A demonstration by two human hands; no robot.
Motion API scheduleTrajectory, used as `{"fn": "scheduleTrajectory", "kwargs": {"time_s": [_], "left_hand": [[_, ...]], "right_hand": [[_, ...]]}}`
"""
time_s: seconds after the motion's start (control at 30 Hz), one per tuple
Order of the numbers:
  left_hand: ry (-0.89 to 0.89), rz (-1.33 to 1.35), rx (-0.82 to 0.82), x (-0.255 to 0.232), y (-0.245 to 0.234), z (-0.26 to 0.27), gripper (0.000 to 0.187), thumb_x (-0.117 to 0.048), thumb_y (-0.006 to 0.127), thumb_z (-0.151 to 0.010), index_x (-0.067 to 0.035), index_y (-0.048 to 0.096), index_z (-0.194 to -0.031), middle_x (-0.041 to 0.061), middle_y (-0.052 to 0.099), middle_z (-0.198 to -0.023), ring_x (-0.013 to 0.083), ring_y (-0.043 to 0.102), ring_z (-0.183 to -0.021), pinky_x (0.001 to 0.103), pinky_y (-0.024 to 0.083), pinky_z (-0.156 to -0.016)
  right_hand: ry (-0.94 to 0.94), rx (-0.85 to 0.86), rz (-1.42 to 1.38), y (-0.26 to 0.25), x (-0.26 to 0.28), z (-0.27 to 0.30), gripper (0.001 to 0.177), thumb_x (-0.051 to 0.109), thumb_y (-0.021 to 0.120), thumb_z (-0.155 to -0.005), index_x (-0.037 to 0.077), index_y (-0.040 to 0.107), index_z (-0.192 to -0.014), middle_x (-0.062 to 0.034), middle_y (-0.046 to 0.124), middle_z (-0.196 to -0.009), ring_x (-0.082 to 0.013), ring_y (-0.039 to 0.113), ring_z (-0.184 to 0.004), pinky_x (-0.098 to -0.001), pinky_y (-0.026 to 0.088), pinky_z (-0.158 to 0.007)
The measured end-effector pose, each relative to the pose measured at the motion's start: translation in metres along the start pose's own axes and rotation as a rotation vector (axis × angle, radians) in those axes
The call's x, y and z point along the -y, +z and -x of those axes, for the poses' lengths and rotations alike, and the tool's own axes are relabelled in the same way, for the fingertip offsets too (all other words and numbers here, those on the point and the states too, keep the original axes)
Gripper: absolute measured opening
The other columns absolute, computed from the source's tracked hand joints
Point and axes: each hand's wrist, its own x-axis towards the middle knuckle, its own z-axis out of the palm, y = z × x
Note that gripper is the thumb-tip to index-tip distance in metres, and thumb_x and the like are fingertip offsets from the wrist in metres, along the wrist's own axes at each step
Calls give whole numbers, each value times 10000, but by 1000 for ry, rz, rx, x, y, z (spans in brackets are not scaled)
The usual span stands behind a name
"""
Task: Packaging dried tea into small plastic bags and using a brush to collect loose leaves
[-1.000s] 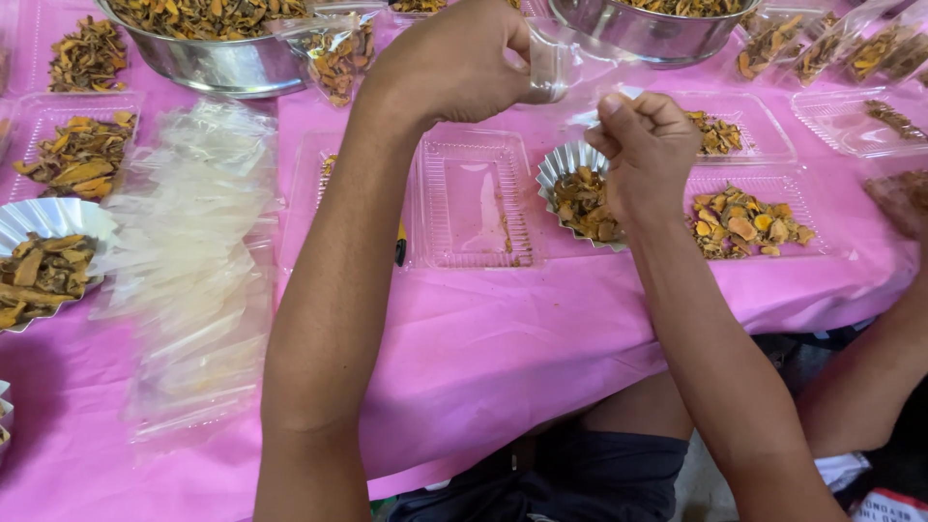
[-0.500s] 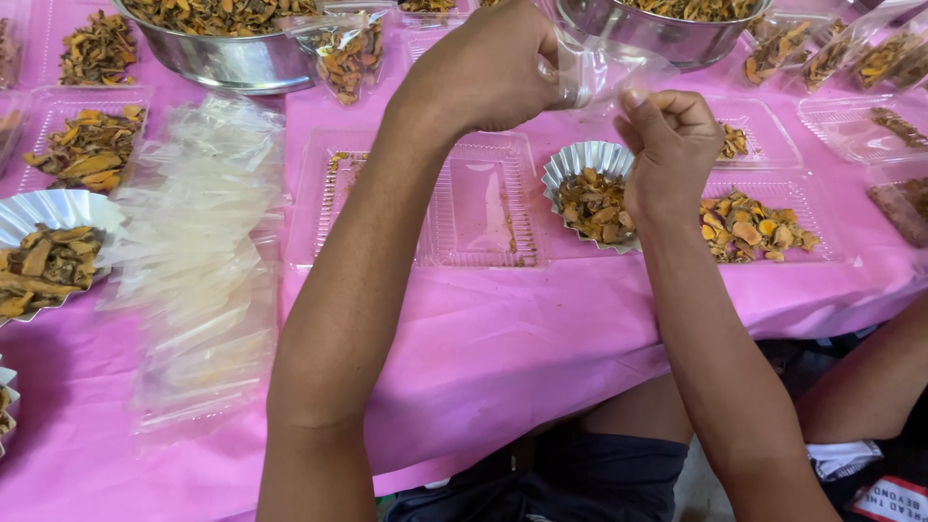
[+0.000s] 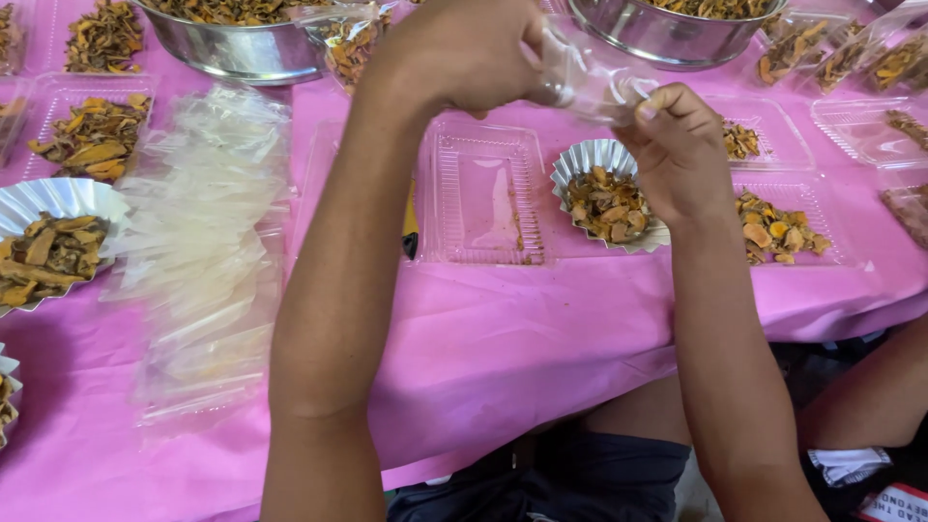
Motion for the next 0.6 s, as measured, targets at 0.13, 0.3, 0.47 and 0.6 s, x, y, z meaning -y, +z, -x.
{"fn": "scheduleTrajectory", "kwargs": {"time_s": [0.13,0.3,0.47,0.6], "left_hand": [[9,77,38,3,-6,11,121,-367,684,-850,-325,786,-899,-73,578,-689,77,507,-613,256,500,-556],[-4,100,34,-2,-11,17,128,-400,695,-887,-377,798,-959,-75,512,-618,74,453,-546,248,395,-495],[8,84,53,-4,-15,21,139,-396,703,-867,-375,786,-977,-102,594,-675,48,554,-578,229,443,-503],[66,88,51,1,-12,17,61,-326,682,-874,-297,733,-853,-96,586,-672,47,538,-587,224,486,-520]], "right_hand": [[63,105,-44,6,4,4,52,115,692,-995,126,659,-957,-31,740,-1093,-218,737,-1096,-381,620,-1068],[108,131,-124,10,12,8,108,103,657,-1020,150,610,-934,-45,729,-1044,-250,716,-1198,-410,601,-1067],[153,196,-139,6,13,10,79,119,674,-1013,155,616,-974,-28,729,-1071,-274,672,-1298,-468,595,-1066],[156,242,-153,5,14,10,86,121,657,-1027,148,597,-972,-26,686,-1014,-363,599,-1438,-484,600,-1082]]}}
